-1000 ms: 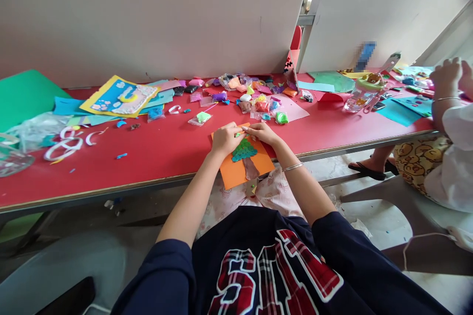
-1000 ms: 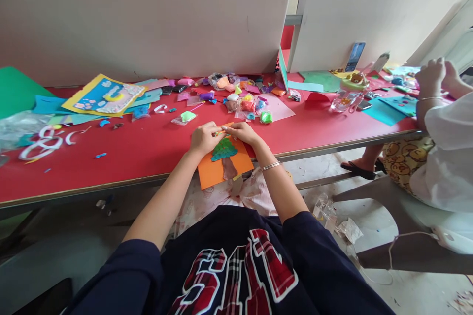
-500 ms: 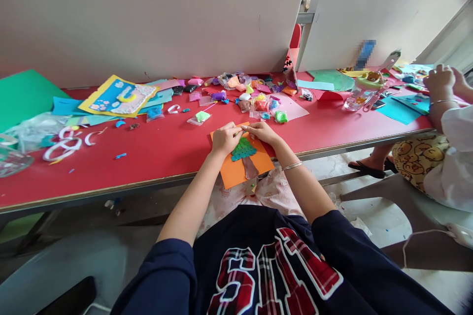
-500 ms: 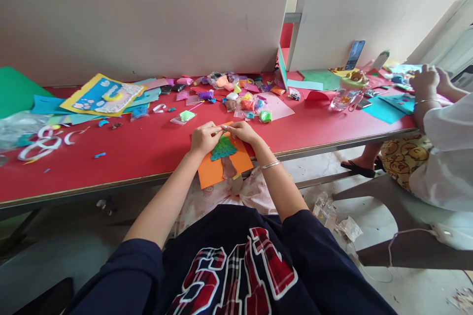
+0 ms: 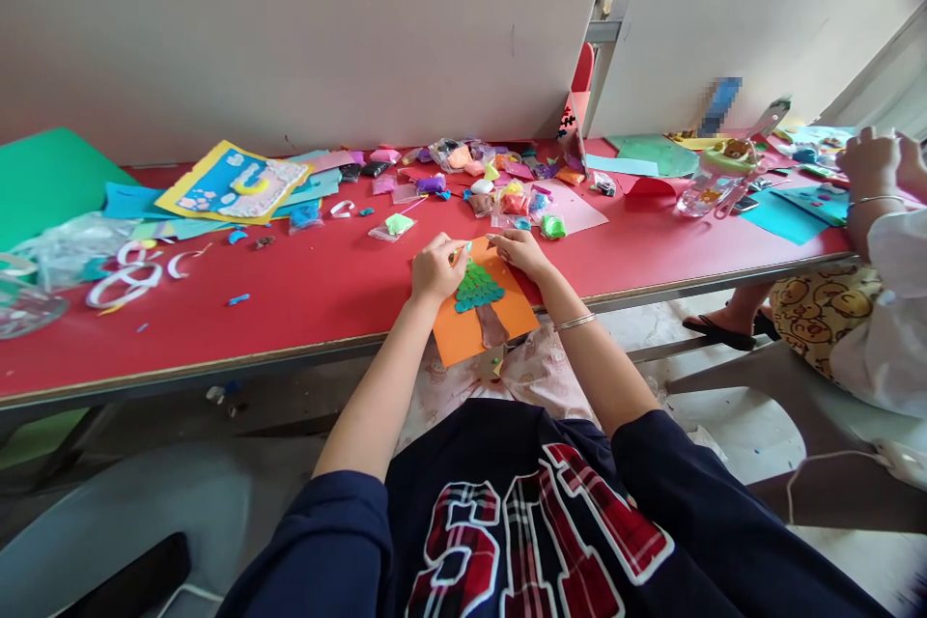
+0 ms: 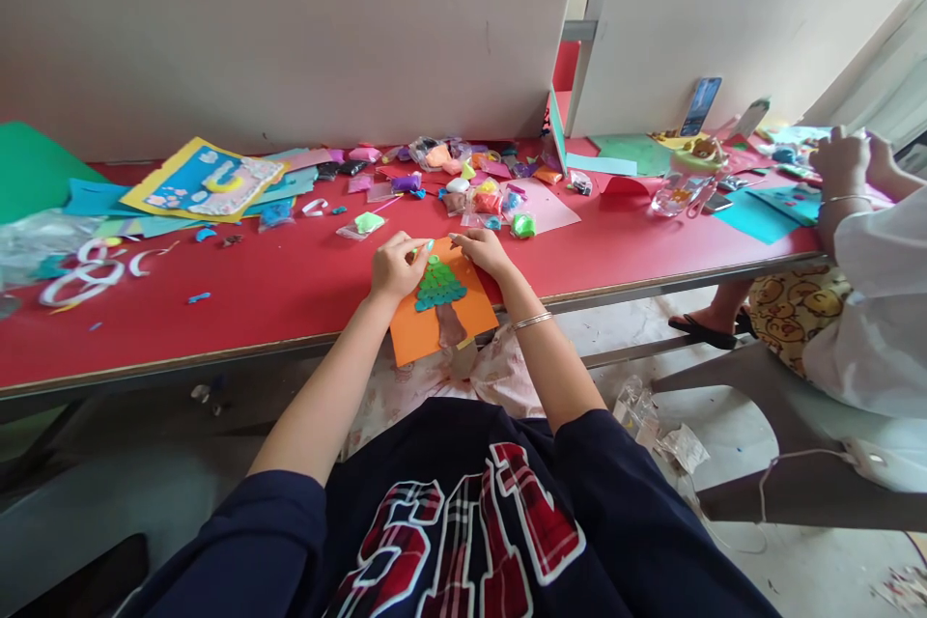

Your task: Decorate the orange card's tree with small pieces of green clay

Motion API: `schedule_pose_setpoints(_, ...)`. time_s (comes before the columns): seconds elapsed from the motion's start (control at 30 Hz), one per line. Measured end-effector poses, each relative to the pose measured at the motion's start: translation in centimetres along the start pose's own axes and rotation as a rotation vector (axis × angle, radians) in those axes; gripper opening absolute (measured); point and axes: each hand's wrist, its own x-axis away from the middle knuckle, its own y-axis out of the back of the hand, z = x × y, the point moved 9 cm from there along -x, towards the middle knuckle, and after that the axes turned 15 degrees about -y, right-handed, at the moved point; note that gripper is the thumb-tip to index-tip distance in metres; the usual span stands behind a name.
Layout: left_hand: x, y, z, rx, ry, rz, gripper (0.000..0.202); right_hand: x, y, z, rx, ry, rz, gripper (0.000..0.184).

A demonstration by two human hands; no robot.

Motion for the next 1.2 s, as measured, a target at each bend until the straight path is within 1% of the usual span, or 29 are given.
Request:
schedule_pose_setpoints(0.07, 0.0, -0.1, 0.2, 0.020, 0.010, 0.010, 0.033, 0.0, -0.2, 0.0, 0.022, 0.007, 0.013, 0.035)
schedule_pose_setpoints(0.2, 0.0, -0.5, -0.2, 0.050, 0.002, 0.056, 0.030, 0.1, -0.4, 0.2, 0.084, 0.028, 0.039, 0.041)
schedule_pose_setpoints(0.33, -0.1, -0.5, -0.4, 0.049, 0.013, 0.052, 0.029, 0.4, -0.5, 0.4, 0.113, 0.049, 0.050, 0.044)
schedule_pose_setpoints(0.47, -0.1, -0.6, -0.4, 0.052, 0.017, 0.059, 0.027, 0.8, -1.2, 0.7, 0.179, 0.082, 0.125, 0.046)
schedule_pose_setpoints(0.57, 0.0, -0.8, -0.5, 0.032, 0.014, 0.086, 0.024, 0.9, -1.6, 0.7, 0.223, 0.097, 0.176, 0.046)
schedule_pose_setpoints(0.7, -0.1, -1.2, -1.0, -0.021, -0.019, 0.138, 0.025, 0.7, -1.8, 0.5, 0.256, 0.088, 0.181, 0.046)
schedule_pose_setpoints(0.77, -0.1, -1.4, -1.2, -0.037, -0.026, 0.156, 0.025, 0.4, -1.7, 0.3, 0.263, 0.081, 0.164, 0.046)
schedule_pose_setpoints(0.8, -0.1, -1.4, -1.3, -0.040, -0.028, 0.161, 0.025, 0.2, -1.4, 0.2, 0.260, 0.075, 0.136, 0.045)
schedule_pose_setpoints(0.93, -0.1, -1.2, -1.5, -0.029, -0.023, 0.129, 0.023, -0.5, 0.4, -0.1, 0.186, 0.039, -0.074, 0.037)
schedule_pose_setpoints(0.97, -0.1, -1.1, -1.4, -0.021, -0.016, 0.112, 0.024, -0.5, 0.7, -0.2, 0.165, 0.034, -0.105, 0.035)
schedule_pose_setpoints(1.0, -0.1, -1.0, -1.3, -0.013, -0.007, 0.093, 0.026, -0.5, 0.7, -0.2, 0.152, 0.033, -0.114, 0.034)
schedule_pose_setpoints(1.1, 0.0, -0.6, -0.8, -0.003, 0.021, 0.042, 0.030, -0.2, 0.3, 0.0, 0.169, 0.043, -0.079, 0.034)
schedule_pose_setpoints(1.2, 0.0, -0.4, -0.3, 0.003, 0.037, 0.022, 0.030, 0.0, 0.2, 0.1, 0.204, 0.046, -0.069, 0.035)
